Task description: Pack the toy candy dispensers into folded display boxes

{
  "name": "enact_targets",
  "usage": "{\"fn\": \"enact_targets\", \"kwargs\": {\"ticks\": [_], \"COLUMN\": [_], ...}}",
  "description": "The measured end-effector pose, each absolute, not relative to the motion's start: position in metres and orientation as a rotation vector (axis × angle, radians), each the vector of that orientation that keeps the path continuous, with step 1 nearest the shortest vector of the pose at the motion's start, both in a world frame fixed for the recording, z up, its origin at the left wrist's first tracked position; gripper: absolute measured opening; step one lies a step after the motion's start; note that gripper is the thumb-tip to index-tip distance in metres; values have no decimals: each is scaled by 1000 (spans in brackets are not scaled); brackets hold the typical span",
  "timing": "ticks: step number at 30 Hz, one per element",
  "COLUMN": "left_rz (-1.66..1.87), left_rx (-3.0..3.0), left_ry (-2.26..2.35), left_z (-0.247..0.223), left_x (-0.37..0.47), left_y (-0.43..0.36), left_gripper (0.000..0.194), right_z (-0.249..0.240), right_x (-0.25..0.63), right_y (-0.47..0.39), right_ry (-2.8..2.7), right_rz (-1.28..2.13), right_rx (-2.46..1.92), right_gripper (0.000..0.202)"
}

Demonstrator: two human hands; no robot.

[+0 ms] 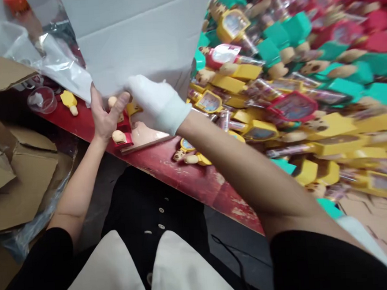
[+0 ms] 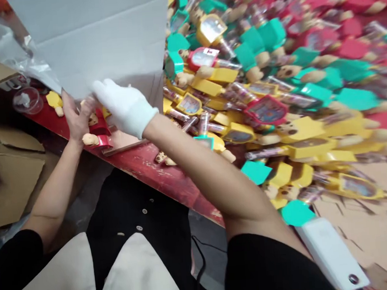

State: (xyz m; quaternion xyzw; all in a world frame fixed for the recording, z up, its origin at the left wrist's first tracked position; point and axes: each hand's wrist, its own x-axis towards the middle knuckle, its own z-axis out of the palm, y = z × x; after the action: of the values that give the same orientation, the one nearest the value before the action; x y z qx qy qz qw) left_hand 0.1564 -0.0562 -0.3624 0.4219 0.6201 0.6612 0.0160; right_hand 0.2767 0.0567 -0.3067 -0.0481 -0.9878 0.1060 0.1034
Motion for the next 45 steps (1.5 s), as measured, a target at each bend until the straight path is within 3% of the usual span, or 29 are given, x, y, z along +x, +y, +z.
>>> {"fn": "enact_targets", "kwargs": {"ticks": [4,9,13,18,22,27,31,36,38,41,45], "left_rz": [2025,2036,2031,2032,2343,2563,2109,1598,1347,1132,821], "left_rx": [1281,1284,1331,1311,1359,1568,1779,1515,1422,1481,1594], "left_ry": [1938,2072,2134,2129,2142,2134,2013,1935,1831,1833,2434], "left_z": [-362,-361,-364,-362,-330,-295,-320,-370,-384,-398,-420], "left_x": [149,146,142,139,160,235,295,328,328,323,314], "left_y": [-57,-60,-59,-61,-79,-101,-75,-13,-14,-51,-106], "left_gripper": [96,86,82,86,70,45,26,51,43,47,57], "right_z": [-291,-300,-329,-352,-344,-324,-302,-293,-300,-318,-351], "right_x": [294,289,283,325,357,376,420,451,450,440,400], "right_y": [48,59,55,104,210,285,269,177,144,114,95], "right_ry": [-2980,-2996,-2952,-2413,-2564,-2753,-2233,-2020,-2063,-2085,-1831], "right_rz": [189,97,217,329,239,313,487,1061,1304,1611,1368], "right_rx": [-217,-23,19,-467,-1077,-1089,-979,-592,-524,-480,-369], "right_gripper": [33,38,44,37,37,31,53,79,76,64,55]}}
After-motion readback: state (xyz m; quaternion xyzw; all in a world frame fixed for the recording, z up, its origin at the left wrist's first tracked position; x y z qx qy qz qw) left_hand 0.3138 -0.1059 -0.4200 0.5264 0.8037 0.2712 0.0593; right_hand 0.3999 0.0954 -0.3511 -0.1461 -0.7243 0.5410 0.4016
